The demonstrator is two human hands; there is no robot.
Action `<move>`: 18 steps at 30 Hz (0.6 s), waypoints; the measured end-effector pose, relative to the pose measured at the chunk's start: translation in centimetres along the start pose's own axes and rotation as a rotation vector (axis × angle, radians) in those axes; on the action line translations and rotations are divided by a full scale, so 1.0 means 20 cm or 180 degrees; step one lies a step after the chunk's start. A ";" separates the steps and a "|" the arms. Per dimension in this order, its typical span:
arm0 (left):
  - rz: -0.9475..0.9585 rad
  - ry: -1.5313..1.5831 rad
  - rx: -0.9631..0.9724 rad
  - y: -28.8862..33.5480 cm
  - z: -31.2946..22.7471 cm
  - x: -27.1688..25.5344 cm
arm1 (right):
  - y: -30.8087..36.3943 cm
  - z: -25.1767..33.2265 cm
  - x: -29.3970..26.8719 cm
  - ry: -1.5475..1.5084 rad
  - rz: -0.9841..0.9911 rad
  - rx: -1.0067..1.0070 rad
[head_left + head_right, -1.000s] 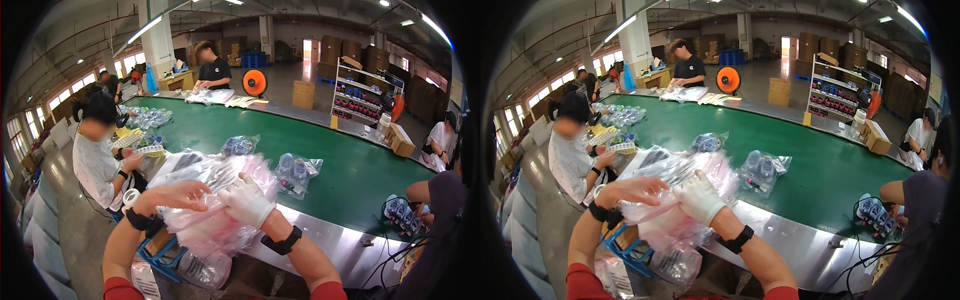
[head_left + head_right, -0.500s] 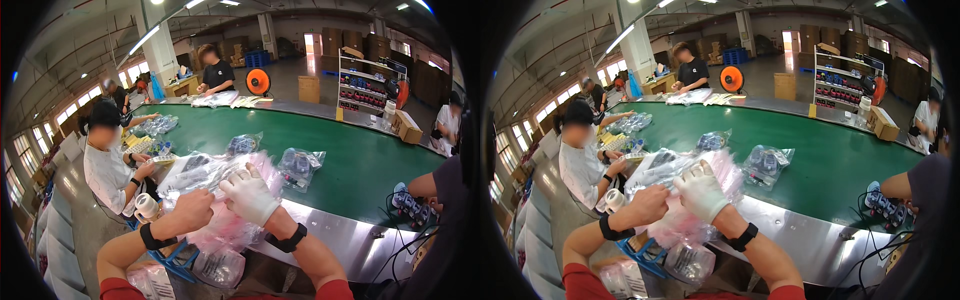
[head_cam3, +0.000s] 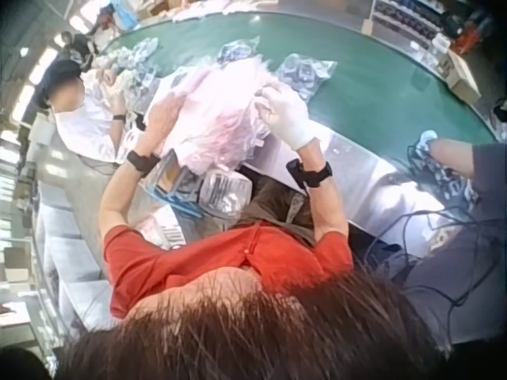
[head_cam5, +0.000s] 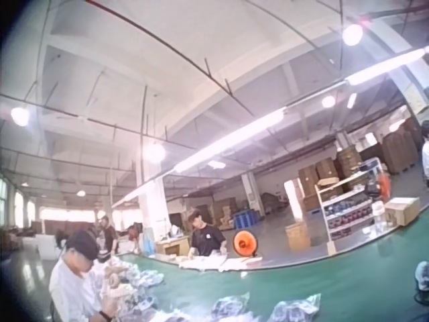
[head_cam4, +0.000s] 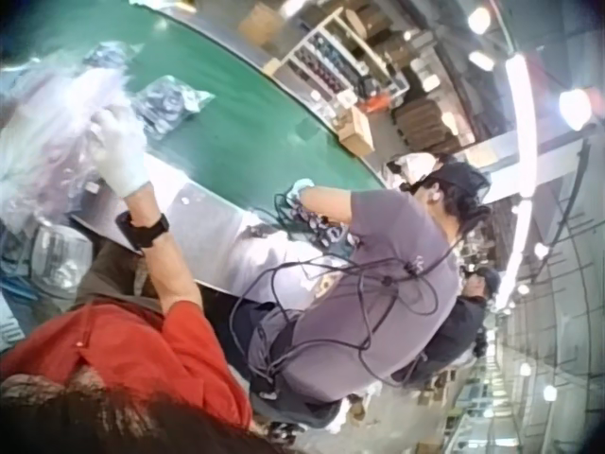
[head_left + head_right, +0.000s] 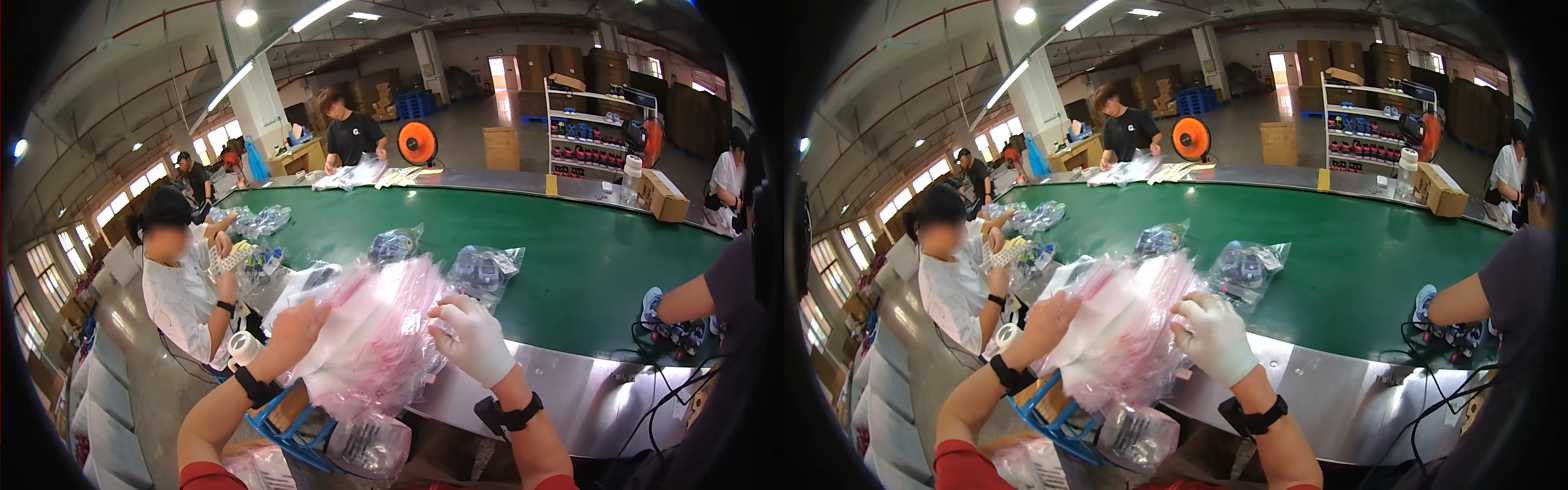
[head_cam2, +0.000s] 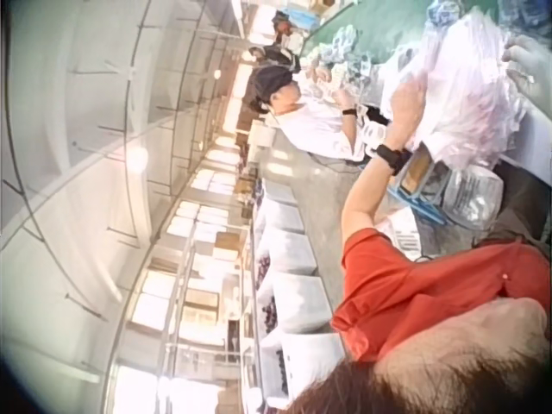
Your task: The person places pairs of light blue and purple sneakers into clear plastic bags at a factory assembly line. They pick up shoes from the green conveyor belt, insert them into bags, and place the packaged items onto a pile.
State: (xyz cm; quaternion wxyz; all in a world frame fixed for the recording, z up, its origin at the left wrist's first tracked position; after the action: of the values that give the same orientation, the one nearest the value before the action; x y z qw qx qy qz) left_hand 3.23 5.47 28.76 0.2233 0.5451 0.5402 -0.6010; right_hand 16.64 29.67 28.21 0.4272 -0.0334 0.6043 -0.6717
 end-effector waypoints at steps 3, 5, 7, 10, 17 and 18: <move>-0.0270 0.0680 0.0162 -0.15 0.19 -0.02 | 0.11 -0.12 -0.03 -0.0308 0.0001 0.0522; -0.0503 0.1353 -0.0586 -0.28 0.28 -0.18 | 0.18 -0.20 -0.04 -0.0462 -0.0035 0.0732; -0.0468 0.2369 -0.1126 -0.43 0.55 -0.25 | 0.23 -0.23 -0.03 -0.0650 -0.0042 0.0846; -0.0348 0.3341 -0.1068 -0.63 0.43 -0.45 | 0.30 -0.28 -0.06 -0.0849 -0.0100 0.1107; 0.0282 0.3557 0.0321 -0.55 -0.78 -0.41 | 0.38 -0.36 -0.25 -0.2229 -0.0796 0.1945; 0.0374 0.3665 0.0040 -0.50 -0.94 -0.31 | 0.37 -0.34 -0.31 -0.2440 -0.0934 0.2003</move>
State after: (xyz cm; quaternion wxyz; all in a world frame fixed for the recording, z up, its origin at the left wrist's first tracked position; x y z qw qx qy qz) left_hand 4.21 23.40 41.70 -0.0769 0.8147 0.5399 -0.1973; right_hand 20.65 39.59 23.05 0.5086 -0.2313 0.1620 -0.8134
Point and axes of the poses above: each hand's wrist, its own y-axis away from the middle knuckle, its own x-axis out of the palm, z = x × y, the point moved 10 cm from there along -y, towards the middle knuckle, and after that the axes turned 11 degrees about -x, right-handed, at the moved point
